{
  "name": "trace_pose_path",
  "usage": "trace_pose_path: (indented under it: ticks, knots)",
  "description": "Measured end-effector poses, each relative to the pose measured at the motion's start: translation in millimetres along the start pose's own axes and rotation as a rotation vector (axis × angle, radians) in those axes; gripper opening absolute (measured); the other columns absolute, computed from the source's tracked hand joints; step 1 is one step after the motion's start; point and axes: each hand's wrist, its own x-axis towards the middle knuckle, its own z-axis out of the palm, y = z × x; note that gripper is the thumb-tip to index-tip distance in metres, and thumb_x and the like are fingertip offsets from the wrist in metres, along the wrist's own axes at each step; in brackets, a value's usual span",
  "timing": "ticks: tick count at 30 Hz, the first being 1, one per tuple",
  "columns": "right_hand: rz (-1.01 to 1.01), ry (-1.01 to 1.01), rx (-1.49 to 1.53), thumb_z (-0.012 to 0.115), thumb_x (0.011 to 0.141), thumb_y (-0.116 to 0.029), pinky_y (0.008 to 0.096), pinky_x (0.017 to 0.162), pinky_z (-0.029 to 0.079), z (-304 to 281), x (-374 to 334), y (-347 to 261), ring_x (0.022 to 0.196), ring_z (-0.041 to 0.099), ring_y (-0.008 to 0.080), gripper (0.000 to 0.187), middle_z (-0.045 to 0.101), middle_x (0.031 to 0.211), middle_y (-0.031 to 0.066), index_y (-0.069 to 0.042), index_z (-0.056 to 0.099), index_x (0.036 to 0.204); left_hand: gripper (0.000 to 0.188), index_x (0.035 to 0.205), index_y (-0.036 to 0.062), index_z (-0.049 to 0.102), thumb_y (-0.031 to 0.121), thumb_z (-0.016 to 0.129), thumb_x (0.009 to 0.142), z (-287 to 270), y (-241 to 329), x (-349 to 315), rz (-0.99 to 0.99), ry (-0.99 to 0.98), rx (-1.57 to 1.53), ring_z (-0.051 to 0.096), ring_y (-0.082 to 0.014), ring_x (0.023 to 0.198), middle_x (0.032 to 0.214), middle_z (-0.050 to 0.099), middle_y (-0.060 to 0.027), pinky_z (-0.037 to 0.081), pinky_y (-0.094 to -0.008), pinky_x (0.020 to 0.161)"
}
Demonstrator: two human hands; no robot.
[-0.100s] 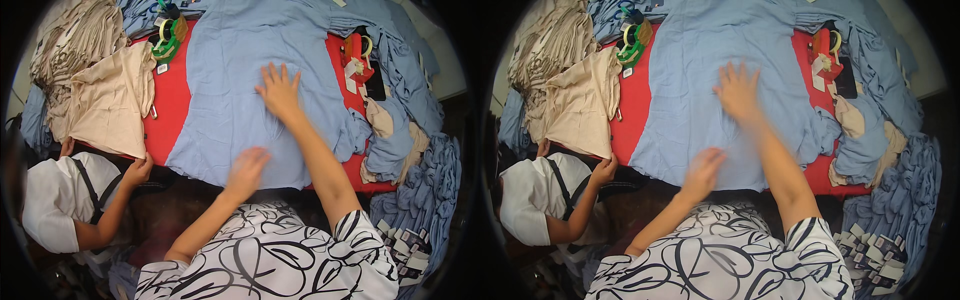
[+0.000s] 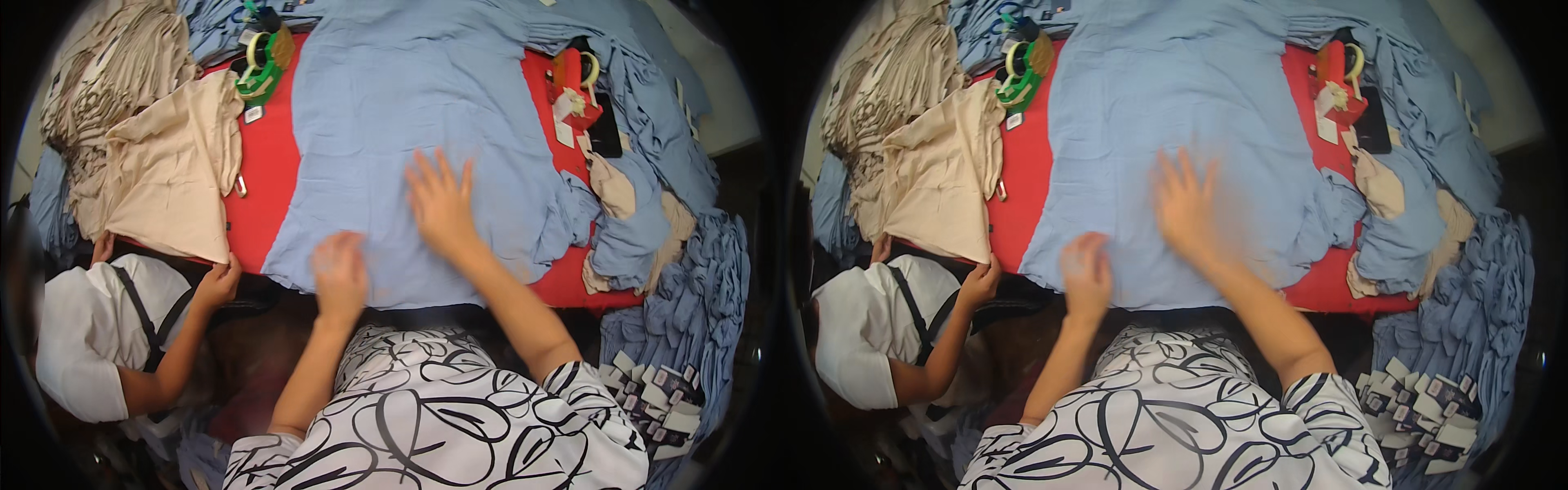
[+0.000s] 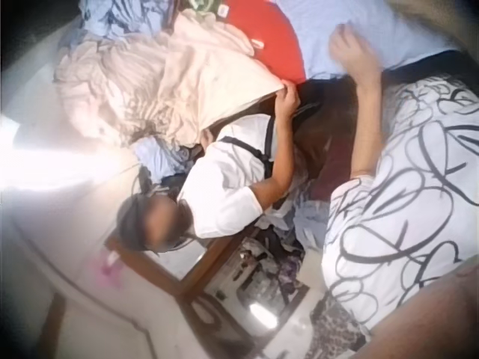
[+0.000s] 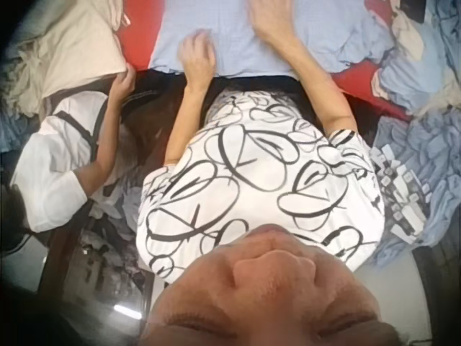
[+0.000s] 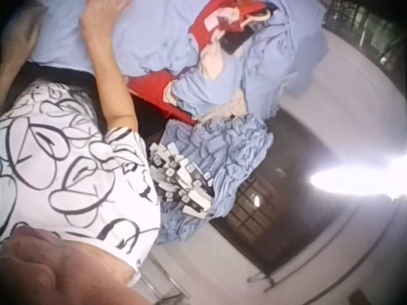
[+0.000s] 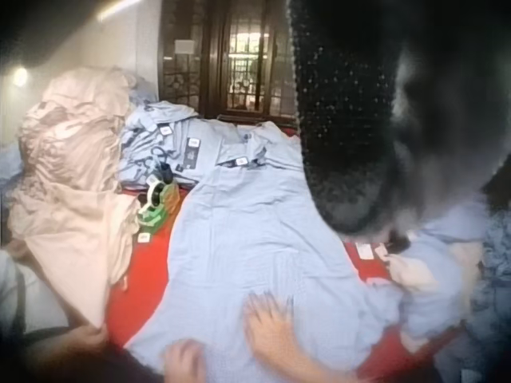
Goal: The person picks up blue garments one by one, lays them flat on a red table, smooths the fabric, and folds them into squares.
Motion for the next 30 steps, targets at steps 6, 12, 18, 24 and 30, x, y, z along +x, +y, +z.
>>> trace_pose_path:
  ticks: [6, 12, 18, 24, 30]
  knots:
    - [0.277, 0.11, 0.103, 0.051, 0.097, -0.015, 0.0556, 0.119, 0.016, -19.3, -108.0, 49.1, 0.145, 0.031, 0.0364, 0.047, 0.039, 0.153, 0.0168, 0.0, 0.047, 0.141, 0.065, 0.145, 0.0014, 0.043, 0.029, 0.065, 0.09, -13.2, -40.4, 5.7, -0.062, -0.166, 0.315, 0.033, -0.0332, 0.144, 0.153, 0.04, -0.0152, 0.023, -0.0528, 0.118]
    - [0.52, 0.079, 0.064, 0.047, 0.099, -0.01, 0.047, 0.119, 0.022, -56.6, -156.3, 133.1, 0.141, 0.039, 0.0328, 0.04, 0.046, 0.148, 0.019, 0.0, 0.051, 0.138, 0.07, 0.147, 0.0008, 0.04, 0.027, 0.067, 0.087, -19.0, -29.2, 17.2, -0.046, -0.224, 0.334, 0.025, -0.0377, 0.147, 0.155, 0.034, -0.0208, 0.017, -0.0531, 0.119]
    - [0.52, 0.405, 0.332, 0.047, 0.09, 0.003, 0.0456, 0.115, 0.031, -81.8, -135.5, 146.2, 0.135, 0.047, 0.0319, 0.045, 0.055, 0.139, 0.0185, -0.001, 0.056, 0.134, 0.056, 0.134, -0.0028, 0.052, 0.011, 0.067, 0.081, 78.3, 102.0, 48.0, 0.483, -0.271, -0.234, 0.046, -0.041, 0.131, 0.139, 0.051, -0.0227, 0.033, -0.0529, 0.112]
    - [0.348, 0.24, -0.12, 0.049, 0.084, 0.005, 0.047, 0.115, 0.032, -48.3, -133.4, 202.4, 0.136, 0.046, 0.0321, 0.05, 0.055, 0.14, 0.0175, 0.0, 0.057, 0.133, 0.07, 0.145, -0.0035, 0.04, 0.041, 0.054, 0.094, 164.0, 165.8, 72.9, 0.61, -0.37, -0.091, 0.03, -0.0281, 0.146, 0.154, 0.036, -0.0182, 0.022, -0.0465, 0.12]
    - [0.367, 0.189, -0.127, 0.05, 0.086, 0.003, 0.0487, 0.115, 0.03, -46.9, -145.6, 235.6, 0.137, 0.045, 0.033, 0.047, 0.052, 0.142, 0.0174, 0.001, 0.055, 0.133, 0.072, 0.146, -0.0032, 0.039, 0.044, 0.053, 0.095, 152.4, 160.0, 73.2, 0.608, -0.395, -0.013, 0.03, -0.0264, 0.146, 0.156, 0.035, -0.0153, 0.02, -0.0466, 0.12]
